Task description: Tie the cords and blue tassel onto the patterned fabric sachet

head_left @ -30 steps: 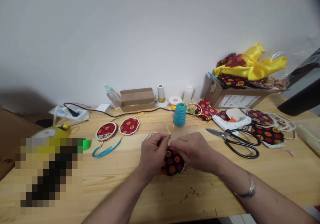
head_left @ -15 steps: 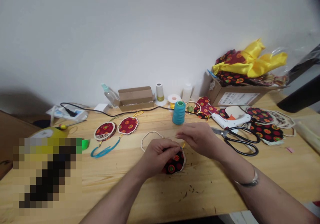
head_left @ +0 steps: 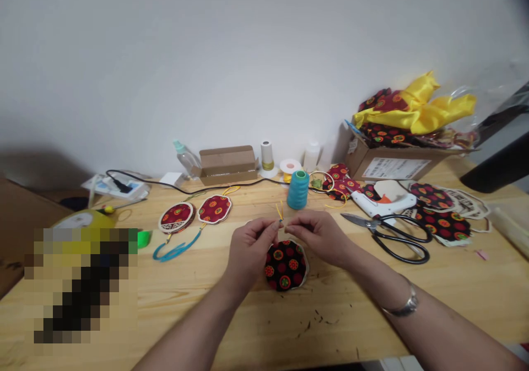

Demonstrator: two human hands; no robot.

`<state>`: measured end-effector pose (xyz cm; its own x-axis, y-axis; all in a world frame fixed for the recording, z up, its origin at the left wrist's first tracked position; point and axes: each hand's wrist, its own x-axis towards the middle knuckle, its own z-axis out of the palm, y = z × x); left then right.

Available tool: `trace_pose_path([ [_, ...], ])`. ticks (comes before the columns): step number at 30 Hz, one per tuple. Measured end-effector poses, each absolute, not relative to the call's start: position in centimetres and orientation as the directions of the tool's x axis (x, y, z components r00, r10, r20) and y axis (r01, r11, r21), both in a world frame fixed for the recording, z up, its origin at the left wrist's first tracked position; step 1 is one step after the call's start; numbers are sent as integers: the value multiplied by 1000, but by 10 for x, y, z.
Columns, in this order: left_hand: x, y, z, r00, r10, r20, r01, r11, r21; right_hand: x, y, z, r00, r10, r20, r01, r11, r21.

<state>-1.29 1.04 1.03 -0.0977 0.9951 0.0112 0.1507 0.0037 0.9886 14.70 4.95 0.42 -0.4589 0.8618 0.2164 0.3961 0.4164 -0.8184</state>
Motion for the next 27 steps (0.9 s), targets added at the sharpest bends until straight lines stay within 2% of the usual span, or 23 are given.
trace_pose_path([
  [4,-12,11,10,-123,990,72,252,-39,967,147,42,7,-468,838,280,435,494,-753],
  [10,-12,11,4,-135,984,120,345,-67,936,145,33,12,-548,765,337,509,625,-591],
  [23,-11,10,-2,-109,981,159,391,-105,915,145,28,11,-625,672,397,545,740,-394],
  [27,-13,12,-2,-38,986,164,446,-130,886,148,29,10,-683,588,433,566,801,-196],
])
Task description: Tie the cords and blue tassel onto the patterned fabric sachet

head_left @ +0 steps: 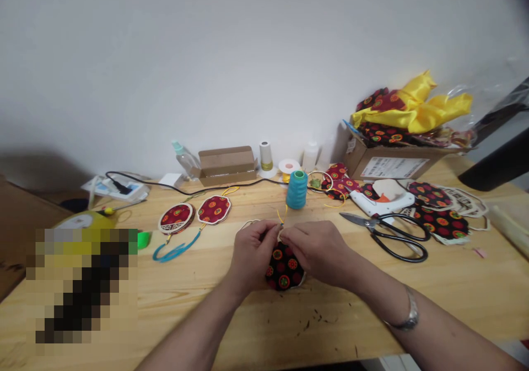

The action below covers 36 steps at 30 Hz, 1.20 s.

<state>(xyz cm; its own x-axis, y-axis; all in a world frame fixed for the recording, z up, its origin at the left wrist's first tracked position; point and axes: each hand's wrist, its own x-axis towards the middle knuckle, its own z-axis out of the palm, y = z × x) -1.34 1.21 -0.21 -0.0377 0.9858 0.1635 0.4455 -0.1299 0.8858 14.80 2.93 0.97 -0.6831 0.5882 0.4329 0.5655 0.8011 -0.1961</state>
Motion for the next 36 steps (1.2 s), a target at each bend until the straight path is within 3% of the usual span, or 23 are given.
trace_pose_path([
  [4,-15,14,-2,63,986,155,457,-167,874,155,33,11,-745,467,476,539,842,19],
  [7,-13,13,0,180,974,138,417,-202,886,161,39,17,-747,455,484,519,855,-2],
  [9,-12,12,3,247,964,94,370,-184,911,165,45,20,-711,503,491,516,848,-120],
  [11,-12,11,6,289,957,36,302,-127,945,167,52,20,-657,577,485,481,817,-319],
  [15,-13,10,8,286,958,-31,116,-3,993,166,64,13,-529,762,374,364,602,-711],
  [20,-13,11,1,146,984,-105,-153,127,980,155,65,2,-432,887,161,322,319,-892],
  [23,-13,13,-3,38,991,-128,-229,133,964,147,58,0,-367,923,115,313,239,-919],
  [26,-13,14,-4,-31,990,-137,-198,128,972,143,49,2,-329,935,133,331,246,-911],
  [36,-11,15,-2,-153,987,-47,49,55,997,139,30,5,-429,844,322,360,487,-796],
])
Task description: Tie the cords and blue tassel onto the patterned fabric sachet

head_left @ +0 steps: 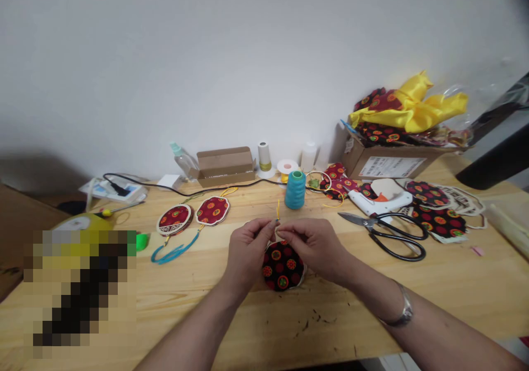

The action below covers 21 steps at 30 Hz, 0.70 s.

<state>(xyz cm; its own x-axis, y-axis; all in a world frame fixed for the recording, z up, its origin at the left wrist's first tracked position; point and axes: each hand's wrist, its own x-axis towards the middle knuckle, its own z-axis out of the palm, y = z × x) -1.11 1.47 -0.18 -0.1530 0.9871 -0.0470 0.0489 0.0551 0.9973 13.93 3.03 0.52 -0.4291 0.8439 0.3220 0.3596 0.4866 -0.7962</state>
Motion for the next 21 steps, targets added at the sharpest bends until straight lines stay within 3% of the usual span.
trace_pose_path([
  [9,-10,13,-2,-126,990,-65,-13,63,998,140,35,1,-429,817,385,426,559,-711],
  [13,-9,13,2,-144,987,-69,-6,69,998,137,37,0,-372,832,411,254,517,-817],
  [15,-8,13,4,-152,987,-60,-2,61,998,135,37,0,-353,881,314,139,381,-914],
  [17,-9,12,4,-153,987,-52,5,53,999,133,37,1,-381,920,88,39,112,-993],
  [19,-9,12,4,-152,987,-45,18,48,999,133,37,3,-434,893,-122,-77,-172,-982],
  [21,-10,12,3,-151,988,-36,40,43,998,133,37,4,-488,849,-201,-188,-327,-926],
])
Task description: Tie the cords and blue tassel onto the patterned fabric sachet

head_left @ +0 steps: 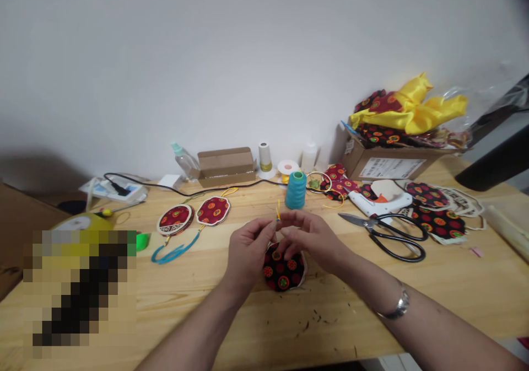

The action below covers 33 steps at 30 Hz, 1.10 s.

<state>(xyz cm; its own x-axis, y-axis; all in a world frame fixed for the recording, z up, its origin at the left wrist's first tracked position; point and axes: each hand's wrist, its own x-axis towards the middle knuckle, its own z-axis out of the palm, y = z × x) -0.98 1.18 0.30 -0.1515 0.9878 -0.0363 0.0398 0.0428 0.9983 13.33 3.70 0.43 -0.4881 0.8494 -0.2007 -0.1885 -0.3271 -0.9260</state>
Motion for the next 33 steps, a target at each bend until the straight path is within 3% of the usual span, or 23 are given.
trace_pose_path([
  [3,-10,11,1,-148,989,18,128,2,992,133,38,6,-506,843,-183,-231,-337,-913],
  [7,-10,8,-1,-134,985,109,232,-75,970,131,38,6,-363,913,-187,-167,-261,-951],
  [15,-6,5,4,-89,992,89,220,-67,973,132,39,5,-229,971,-66,-104,-91,-990],
  [19,-6,6,3,-13,999,-51,10,51,999,134,38,7,-220,972,-83,-98,-107,-989],
  [23,-6,9,1,110,974,-198,-292,222,930,134,39,6,-253,963,-94,-107,-124,-986],
  [33,-7,13,2,253,885,-392,-428,465,775,134,39,7,-259,962,-88,-72,-110,-991],
])
